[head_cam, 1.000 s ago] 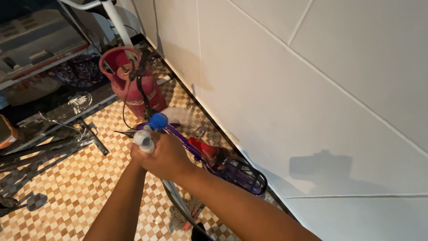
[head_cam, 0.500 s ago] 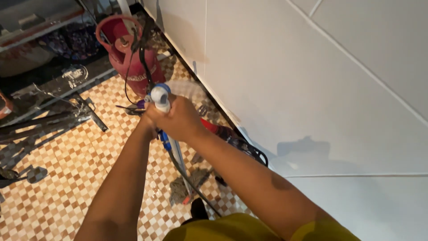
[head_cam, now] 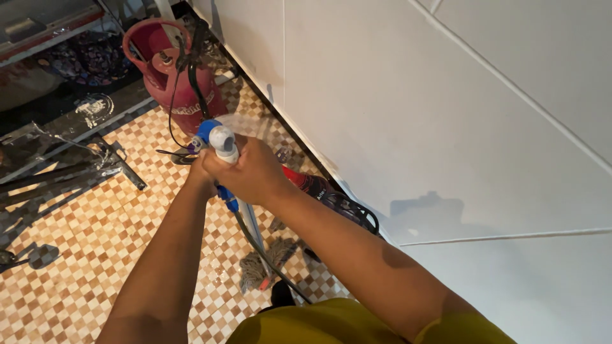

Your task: The recorder is mopping a tiled floor while simultaneously spraying water from a handheld hose nozzle.

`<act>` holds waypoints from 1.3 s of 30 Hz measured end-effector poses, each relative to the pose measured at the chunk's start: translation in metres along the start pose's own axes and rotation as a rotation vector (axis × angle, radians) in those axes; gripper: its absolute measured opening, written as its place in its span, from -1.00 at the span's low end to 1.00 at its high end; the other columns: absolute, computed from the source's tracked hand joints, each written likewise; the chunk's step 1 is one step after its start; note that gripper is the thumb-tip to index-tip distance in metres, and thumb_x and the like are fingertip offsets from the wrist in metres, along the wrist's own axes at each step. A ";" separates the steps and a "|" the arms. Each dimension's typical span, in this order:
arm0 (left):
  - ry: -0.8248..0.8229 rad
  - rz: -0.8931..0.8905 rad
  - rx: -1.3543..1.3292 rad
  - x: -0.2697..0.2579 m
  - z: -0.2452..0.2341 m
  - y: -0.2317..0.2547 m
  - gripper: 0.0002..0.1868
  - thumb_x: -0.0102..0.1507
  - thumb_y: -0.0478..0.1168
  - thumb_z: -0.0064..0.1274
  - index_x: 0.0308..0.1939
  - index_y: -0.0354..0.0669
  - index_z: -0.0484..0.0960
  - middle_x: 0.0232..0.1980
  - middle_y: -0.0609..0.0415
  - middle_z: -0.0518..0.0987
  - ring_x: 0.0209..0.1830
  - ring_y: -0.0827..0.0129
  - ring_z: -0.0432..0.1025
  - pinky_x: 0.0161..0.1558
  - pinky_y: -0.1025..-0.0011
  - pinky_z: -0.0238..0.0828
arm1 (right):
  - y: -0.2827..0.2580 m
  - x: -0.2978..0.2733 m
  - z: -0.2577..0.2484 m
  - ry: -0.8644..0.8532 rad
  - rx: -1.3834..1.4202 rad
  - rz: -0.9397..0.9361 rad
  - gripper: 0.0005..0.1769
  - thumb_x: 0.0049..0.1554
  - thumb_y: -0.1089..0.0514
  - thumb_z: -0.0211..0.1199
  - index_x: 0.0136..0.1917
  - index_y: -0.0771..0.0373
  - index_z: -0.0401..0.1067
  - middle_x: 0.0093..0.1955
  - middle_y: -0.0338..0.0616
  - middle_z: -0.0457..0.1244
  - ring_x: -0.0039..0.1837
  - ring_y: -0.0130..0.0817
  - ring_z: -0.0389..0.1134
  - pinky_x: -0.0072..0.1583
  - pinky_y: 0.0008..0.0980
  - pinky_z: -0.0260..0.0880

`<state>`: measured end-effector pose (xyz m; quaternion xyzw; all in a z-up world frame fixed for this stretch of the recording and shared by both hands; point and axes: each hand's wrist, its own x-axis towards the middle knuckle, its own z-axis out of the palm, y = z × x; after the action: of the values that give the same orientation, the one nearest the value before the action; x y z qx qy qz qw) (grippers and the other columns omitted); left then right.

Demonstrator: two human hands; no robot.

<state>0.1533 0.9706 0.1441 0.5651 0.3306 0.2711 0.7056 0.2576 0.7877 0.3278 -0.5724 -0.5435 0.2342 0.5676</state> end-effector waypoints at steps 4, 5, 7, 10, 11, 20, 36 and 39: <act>-0.033 0.101 0.034 -0.012 -0.008 -0.001 -0.68 0.27 -0.21 0.12 0.07 -0.26 0.57 -0.01 0.00 0.61 -0.10 0.31 0.51 -0.07 0.28 0.48 | -0.001 -0.005 0.004 -0.009 0.034 -0.028 -0.68 0.11 -0.09 0.31 -0.09 0.20 0.52 -0.24 -0.11 0.43 -0.19 -0.33 0.49 -0.08 -0.30 0.47; -0.025 0.063 -0.063 -0.011 -0.002 0.004 -0.68 0.27 -0.20 0.09 0.07 -0.25 0.56 0.00 0.00 0.61 -0.09 0.30 0.51 -0.05 0.27 0.48 | -0.003 -0.007 0.005 -0.019 0.079 -0.021 -0.68 0.12 -0.11 0.31 -0.07 0.18 0.53 -0.23 -0.12 0.43 -0.17 -0.34 0.49 -0.06 -0.30 0.48; -0.008 -0.013 -0.256 -0.004 -0.007 0.002 -0.68 0.28 -0.18 0.04 0.06 -0.25 0.55 0.01 -0.02 0.60 -0.07 0.29 0.52 -0.02 0.25 0.48 | -0.009 -0.012 0.007 0.001 0.069 -0.031 -0.68 0.11 -0.10 0.30 -0.08 0.19 0.51 -0.23 -0.11 0.43 -0.16 -0.31 0.51 -0.06 -0.30 0.48; 0.020 -0.135 -0.546 0.011 -0.025 -0.019 -0.68 0.29 -0.15 -0.03 0.05 -0.25 0.54 0.03 -0.04 0.60 -0.04 0.27 0.53 0.04 0.22 0.48 | -0.014 -0.018 0.007 0.007 0.034 -0.018 -0.69 0.10 -0.09 0.30 -0.10 0.19 0.51 -0.23 -0.06 0.41 -0.15 -0.22 0.51 -0.06 -0.28 0.48; 0.031 -0.178 -0.642 0.017 -0.033 -0.028 -0.67 0.29 -0.13 -0.06 0.05 -0.25 0.53 0.03 -0.04 0.60 -0.02 0.26 0.53 0.06 0.21 0.48 | -0.015 -0.020 0.007 -0.006 0.009 0.005 -0.69 0.09 -0.09 0.31 -0.11 0.19 0.52 -0.23 -0.03 0.41 -0.15 -0.15 0.50 -0.06 -0.26 0.47; 0.049 -0.354 -0.846 0.029 -0.067 -0.100 -0.67 0.30 -0.10 -0.10 0.03 -0.22 0.52 0.02 -0.04 0.59 -0.03 0.25 0.52 0.08 0.20 0.46 | -0.018 -0.037 0.003 -0.001 0.040 -0.104 -0.66 0.08 -0.11 0.34 0.01 0.13 0.54 -0.08 -0.07 0.44 0.00 -0.13 0.52 0.05 -0.26 0.51; 0.008 -0.499 -0.564 -0.049 0.008 -0.081 -0.71 0.29 -0.07 0.03 -0.01 -0.16 0.52 -0.07 0.02 0.55 -0.13 0.30 0.47 -0.03 0.25 0.42 | -0.014 -0.074 -0.037 0.004 0.026 -0.107 -0.66 0.08 -0.13 0.35 0.00 0.10 0.56 -0.12 -0.06 0.43 -0.02 -0.09 0.51 0.02 -0.26 0.52; 0.003 -0.526 -0.507 -0.072 0.028 -0.084 -0.71 0.29 -0.07 0.05 -0.02 -0.15 0.52 -0.08 0.03 0.55 -0.15 0.31 0.46 -0.05 0.25 0.41 | -0.012 -0.083 -0.045 -0.004 0.037 -0.136 -0.66 0.05 -0.11 0.34 0.01 0.11 0.55 -0.12 -0.08 0.42 -0.05 -0.09 0.50 0.00 -0.24 0.49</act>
<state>0.1299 0.8810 0.0777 0.2674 0.3878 0.1547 0.8685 0.2687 0.6932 0.3204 -0.5231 -0.5778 0.2059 0.5917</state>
